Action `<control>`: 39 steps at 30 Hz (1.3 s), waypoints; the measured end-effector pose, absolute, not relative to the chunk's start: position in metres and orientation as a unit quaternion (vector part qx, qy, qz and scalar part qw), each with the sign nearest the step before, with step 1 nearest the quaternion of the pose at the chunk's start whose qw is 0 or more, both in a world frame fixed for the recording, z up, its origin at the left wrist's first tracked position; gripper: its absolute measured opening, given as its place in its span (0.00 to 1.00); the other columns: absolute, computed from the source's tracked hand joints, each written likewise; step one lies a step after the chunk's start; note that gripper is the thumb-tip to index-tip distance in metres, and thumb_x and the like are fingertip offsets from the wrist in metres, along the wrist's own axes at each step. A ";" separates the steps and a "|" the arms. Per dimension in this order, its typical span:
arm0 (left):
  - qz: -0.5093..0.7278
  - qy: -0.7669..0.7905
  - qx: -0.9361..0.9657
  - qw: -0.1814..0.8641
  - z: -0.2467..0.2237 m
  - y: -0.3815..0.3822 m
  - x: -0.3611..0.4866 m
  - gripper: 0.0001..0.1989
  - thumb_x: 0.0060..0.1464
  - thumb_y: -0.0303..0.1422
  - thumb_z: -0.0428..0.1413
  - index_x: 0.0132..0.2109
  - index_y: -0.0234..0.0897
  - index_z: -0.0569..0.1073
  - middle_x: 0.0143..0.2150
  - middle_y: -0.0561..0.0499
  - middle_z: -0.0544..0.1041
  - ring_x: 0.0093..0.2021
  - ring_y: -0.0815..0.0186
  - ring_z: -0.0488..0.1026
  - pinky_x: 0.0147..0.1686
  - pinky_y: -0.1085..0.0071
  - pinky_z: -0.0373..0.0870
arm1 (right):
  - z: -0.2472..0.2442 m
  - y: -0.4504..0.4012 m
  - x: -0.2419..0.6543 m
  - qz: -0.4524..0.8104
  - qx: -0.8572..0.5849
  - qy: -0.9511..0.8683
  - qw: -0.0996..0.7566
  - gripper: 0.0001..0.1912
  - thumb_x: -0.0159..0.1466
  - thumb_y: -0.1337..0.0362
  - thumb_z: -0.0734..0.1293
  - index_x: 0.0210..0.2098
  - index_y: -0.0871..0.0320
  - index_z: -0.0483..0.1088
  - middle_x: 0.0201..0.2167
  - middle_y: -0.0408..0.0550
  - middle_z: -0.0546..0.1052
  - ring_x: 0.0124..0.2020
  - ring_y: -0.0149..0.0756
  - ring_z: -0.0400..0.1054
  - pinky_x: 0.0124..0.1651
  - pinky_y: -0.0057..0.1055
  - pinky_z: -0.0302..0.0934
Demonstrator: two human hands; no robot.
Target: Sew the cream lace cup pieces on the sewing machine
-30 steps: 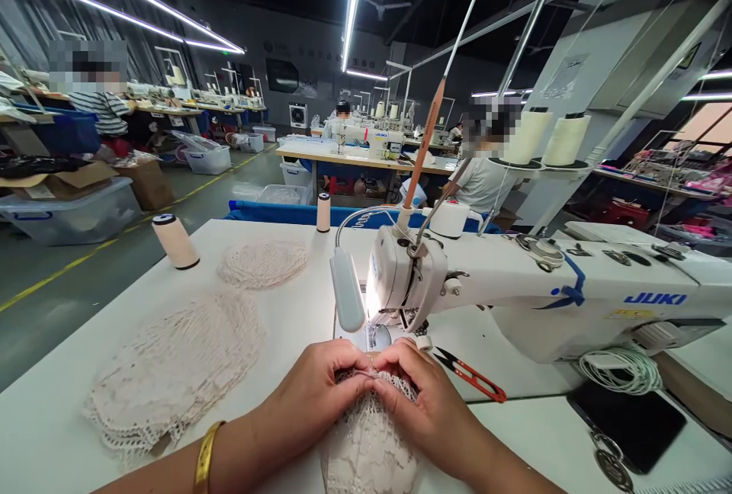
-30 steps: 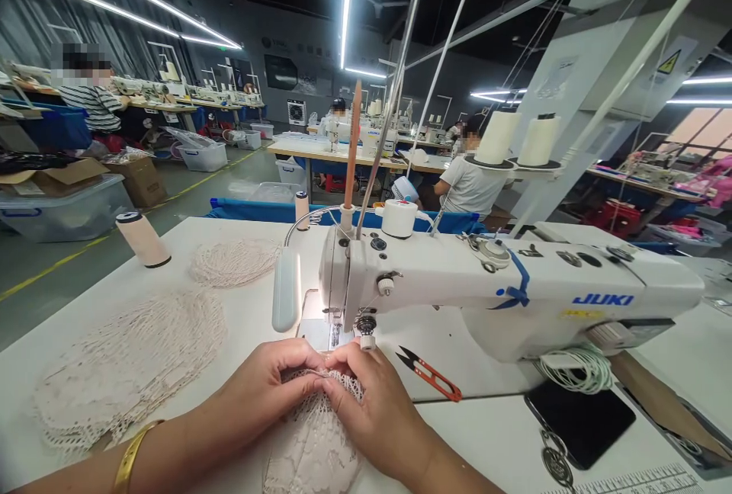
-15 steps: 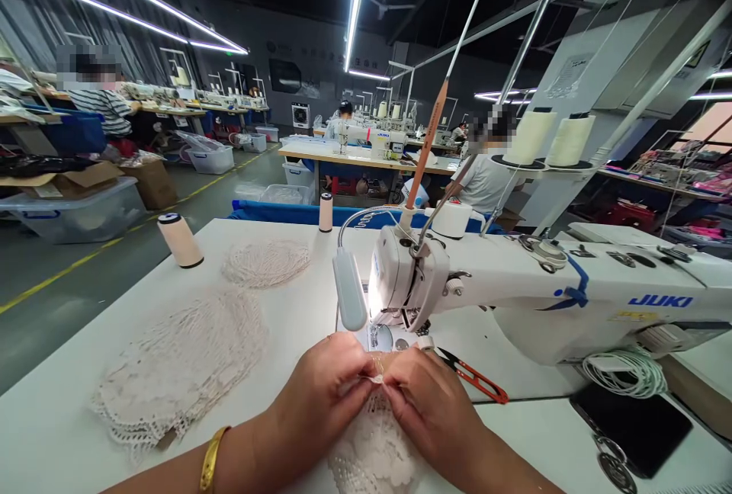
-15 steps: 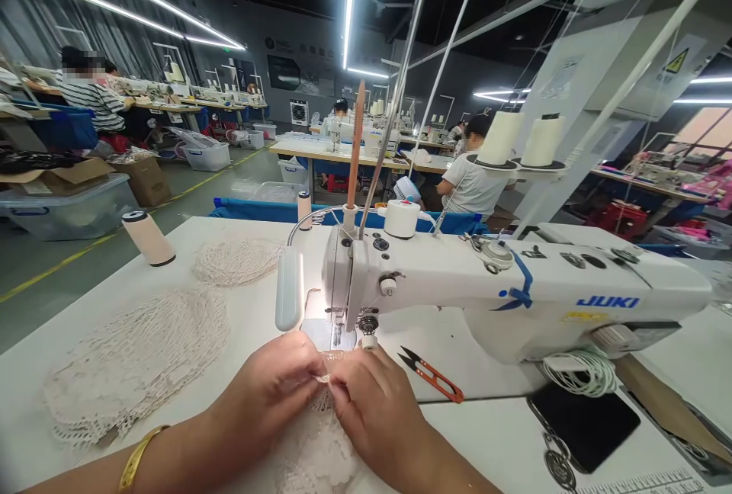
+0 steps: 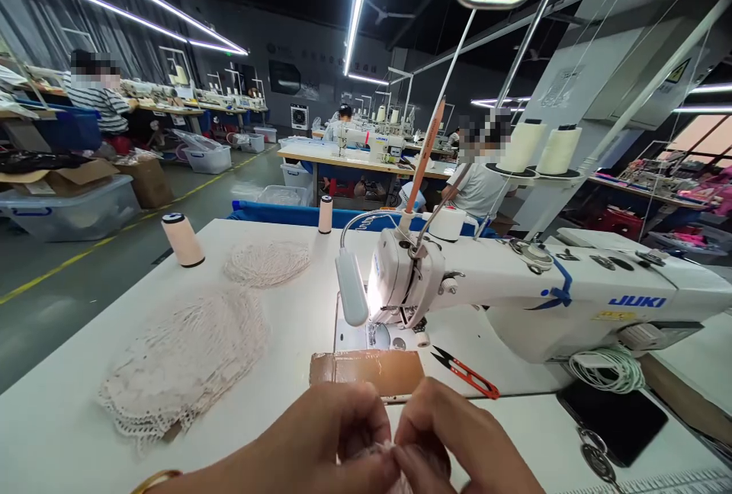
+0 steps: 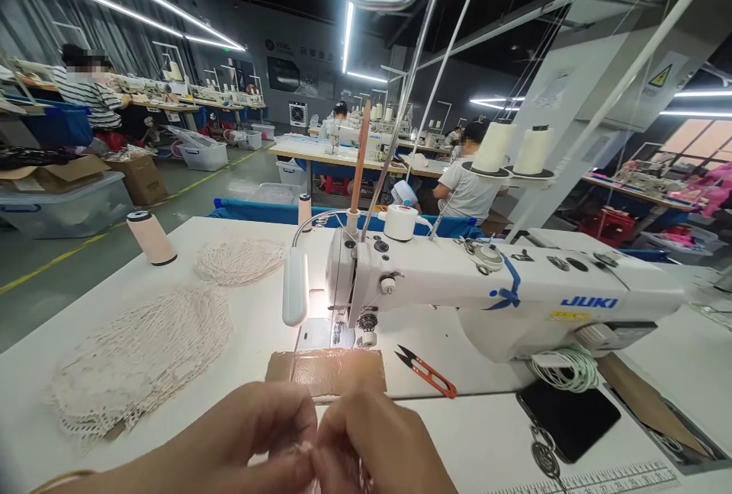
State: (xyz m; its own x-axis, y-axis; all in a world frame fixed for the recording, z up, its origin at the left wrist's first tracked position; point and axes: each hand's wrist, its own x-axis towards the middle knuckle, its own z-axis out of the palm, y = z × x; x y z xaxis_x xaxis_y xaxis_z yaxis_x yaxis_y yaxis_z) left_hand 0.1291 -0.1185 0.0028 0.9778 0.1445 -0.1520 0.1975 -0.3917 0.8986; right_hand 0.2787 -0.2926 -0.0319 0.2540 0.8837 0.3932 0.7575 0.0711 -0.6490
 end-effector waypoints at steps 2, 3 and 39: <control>0.003 0.137 0.855 0.500 -0.005 -0.112 0.142 0.12 0.64 0.39 0.57 0.33 0.40 0.69 0.33 0.54 0.75 0.36 0.62 0.71 0.33 0.69 0.65 | -0.035 -0.273 0.286 0.104 -0.679 -0.603 0.405 0.07 0.74 0.63 0.65 0.37 0.50 0.69 0.33 0.42 0.78 0.32 0.37 0.72 0.34 0.31 0.65; 0.022 0.141 0.875 0.462 -0.012 -0.107 0.150 0.13 0.63 0.37 0.56 0.31 0.40 0.66 0.33 0.53 0.74 0.36 0.62 0.70 0.34 0.68 0.64 | -0.039 -0.261 0.291 0.104 -0.694 -0.595 0.392 0.08 0.73 0.65 0.65 0.35 0.51 0.68 0.33 0.42 0.78 0.34 0.37 0.72 0.36 0.32 0.65; 0.236 0.014 0.969 0.074 -0.075 -0.088 0.172 0.07 0.64 0.21 0.57 0.41 0.38 0.74 0.42 0.50 0.80 0.39 0.56 0.74 0.36 0.61 0.64 | -0.088 -0.236 0.331 -0.130 -0.705 -0.653 0.243 0.14 0.73 0.73 0.59 0.47 0.54 0.74 0.46 0.52 0.82 0.30 0.40 0.72 0.32 0.36 0.62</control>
